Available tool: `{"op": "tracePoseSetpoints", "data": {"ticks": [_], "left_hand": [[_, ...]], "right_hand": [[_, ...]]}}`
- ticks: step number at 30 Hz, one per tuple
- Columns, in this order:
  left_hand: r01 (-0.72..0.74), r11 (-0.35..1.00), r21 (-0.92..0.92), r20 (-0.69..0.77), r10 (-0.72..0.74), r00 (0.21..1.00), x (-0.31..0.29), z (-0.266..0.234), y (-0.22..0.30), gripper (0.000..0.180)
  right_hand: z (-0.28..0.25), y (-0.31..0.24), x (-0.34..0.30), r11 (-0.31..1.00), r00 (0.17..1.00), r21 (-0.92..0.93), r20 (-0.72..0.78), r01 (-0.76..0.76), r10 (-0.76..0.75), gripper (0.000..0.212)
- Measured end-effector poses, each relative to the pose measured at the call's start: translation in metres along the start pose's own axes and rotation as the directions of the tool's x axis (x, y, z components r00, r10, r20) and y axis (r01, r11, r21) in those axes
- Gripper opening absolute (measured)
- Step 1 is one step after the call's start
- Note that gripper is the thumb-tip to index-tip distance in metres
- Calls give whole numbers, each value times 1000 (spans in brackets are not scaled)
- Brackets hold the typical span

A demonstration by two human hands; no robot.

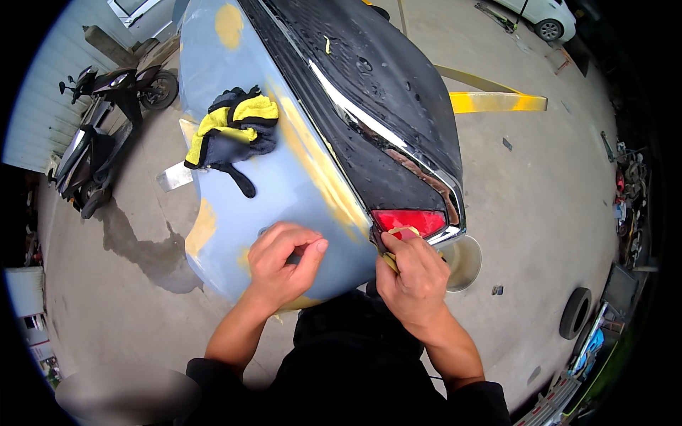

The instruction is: The person removes yellow masking tape from the edges of a detached car bumper, then wipes the surface with a cloth and sands a section with a sanding block.

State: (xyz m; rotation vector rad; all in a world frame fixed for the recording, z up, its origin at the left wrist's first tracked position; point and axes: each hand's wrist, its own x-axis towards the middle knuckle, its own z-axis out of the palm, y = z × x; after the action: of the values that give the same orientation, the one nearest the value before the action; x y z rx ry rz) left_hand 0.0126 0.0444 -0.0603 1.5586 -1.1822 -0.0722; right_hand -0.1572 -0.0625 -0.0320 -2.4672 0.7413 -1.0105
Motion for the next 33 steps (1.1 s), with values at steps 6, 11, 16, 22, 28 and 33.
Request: {"op": "tracePoseSetpoints", "data": {"ticks": [6, 11, 16, 22, 28, 33], "left_hand": [[-36, 999, 17, 25, 36, 999, 2, -2, 3, 13], [-51, 998, 42, 23, 50, 998, 2, -1, 1, 13], [-50, 997, 58, 10, 49, 999, 1, 0, 2, 14], [-45, 997, 66, 27, 43, 999, 2, 1, 3, 14], [-36, 997, 71, 30, 34, 999, 0, 1, 3, 14], [-54, 996, 73, 40, 51, 998, 2, 1, 3, 14]], "right_hand": [[10, -3, 20, 1000, 1000, 24, -25, 16, -15, 29], [7, -1, 18, 1000, 1000, 10, 24, -10, 9, 30], [-3, 2, -1, 1000, 999, 6, 40, -21, 21, 30], [3, -3, 17, 998, 998, 28, 40, -52, 51, 24], [3, 0, 10, 1000, 999, -7, 38, -28, 28, 28], [2, 0, 2, 999, 999, -7, 38, -37, 37, 28]]}}
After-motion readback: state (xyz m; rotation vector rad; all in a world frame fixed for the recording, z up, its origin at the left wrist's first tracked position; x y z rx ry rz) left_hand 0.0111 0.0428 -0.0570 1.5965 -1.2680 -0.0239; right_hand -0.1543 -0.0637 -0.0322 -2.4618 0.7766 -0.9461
